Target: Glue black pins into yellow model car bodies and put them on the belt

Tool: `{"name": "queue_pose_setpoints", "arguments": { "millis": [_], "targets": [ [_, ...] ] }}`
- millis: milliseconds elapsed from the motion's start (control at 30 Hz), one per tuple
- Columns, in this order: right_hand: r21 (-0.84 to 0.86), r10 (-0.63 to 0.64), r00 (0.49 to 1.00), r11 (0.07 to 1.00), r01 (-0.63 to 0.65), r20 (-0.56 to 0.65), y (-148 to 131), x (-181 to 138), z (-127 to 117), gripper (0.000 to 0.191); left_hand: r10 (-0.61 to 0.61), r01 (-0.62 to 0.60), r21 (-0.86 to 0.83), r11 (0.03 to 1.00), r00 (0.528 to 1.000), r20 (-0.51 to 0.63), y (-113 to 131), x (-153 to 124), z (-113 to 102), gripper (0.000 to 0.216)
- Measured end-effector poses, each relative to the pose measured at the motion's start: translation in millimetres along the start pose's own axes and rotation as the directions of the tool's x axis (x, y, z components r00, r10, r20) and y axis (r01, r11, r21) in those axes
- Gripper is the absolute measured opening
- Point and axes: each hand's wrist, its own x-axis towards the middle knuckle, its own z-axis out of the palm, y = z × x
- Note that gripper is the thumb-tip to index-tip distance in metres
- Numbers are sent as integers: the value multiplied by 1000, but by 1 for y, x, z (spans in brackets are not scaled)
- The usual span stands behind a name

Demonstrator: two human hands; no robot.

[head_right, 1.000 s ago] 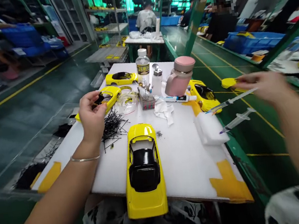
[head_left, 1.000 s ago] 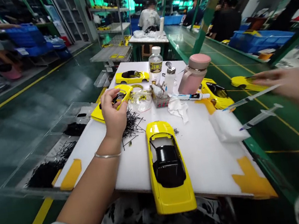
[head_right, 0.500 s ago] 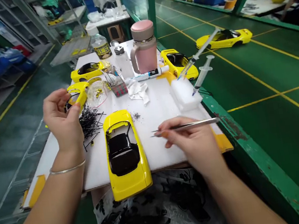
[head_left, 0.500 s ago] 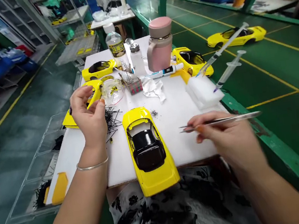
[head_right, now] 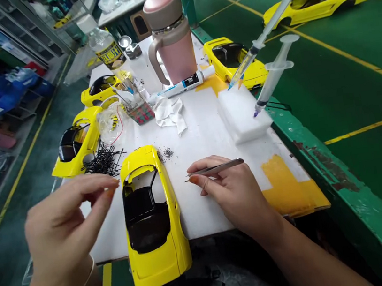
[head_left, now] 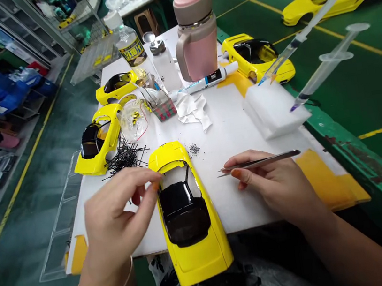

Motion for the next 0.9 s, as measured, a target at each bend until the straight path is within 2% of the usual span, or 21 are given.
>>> {"name": "queue_pose_setpoints", "arguments": {
  "millis": [100,200,333,433,600,800,900],
  "targets": [
    [-100,-82,997,992,82,3,-6,8,-7,7,-44,22,107,994,977,209,8,-9,6,13],
    [-174,-113,994,978,113,12,-16,23,-10,6,-57,18,145,989,962,267,5,-12,14,16],
    [-192,-72,995,978,83,61,-22,45,1,8,-72,62,49,997,968,240,-3,-8,18,12],
    [-194,-52,998,979,60,44,-17,53,12,5,-124,138,-58,989,972,199,-12,-7,20,9],
    [-187,-63,998,981,57,-25,-4,53,22,4,-262,262,-218,940,965,29,-27,-12,26,11],
    [-233,-83,996,970,71,-43,-3,53,25,6,-369,336,-327,883,928,-44,-24,-18,25,8],
    [-260,-68,996,964,50,-61,-3,53,26,9,-365,329,-341,881,930,-47,-23,-19,23,7]
  ]
}}
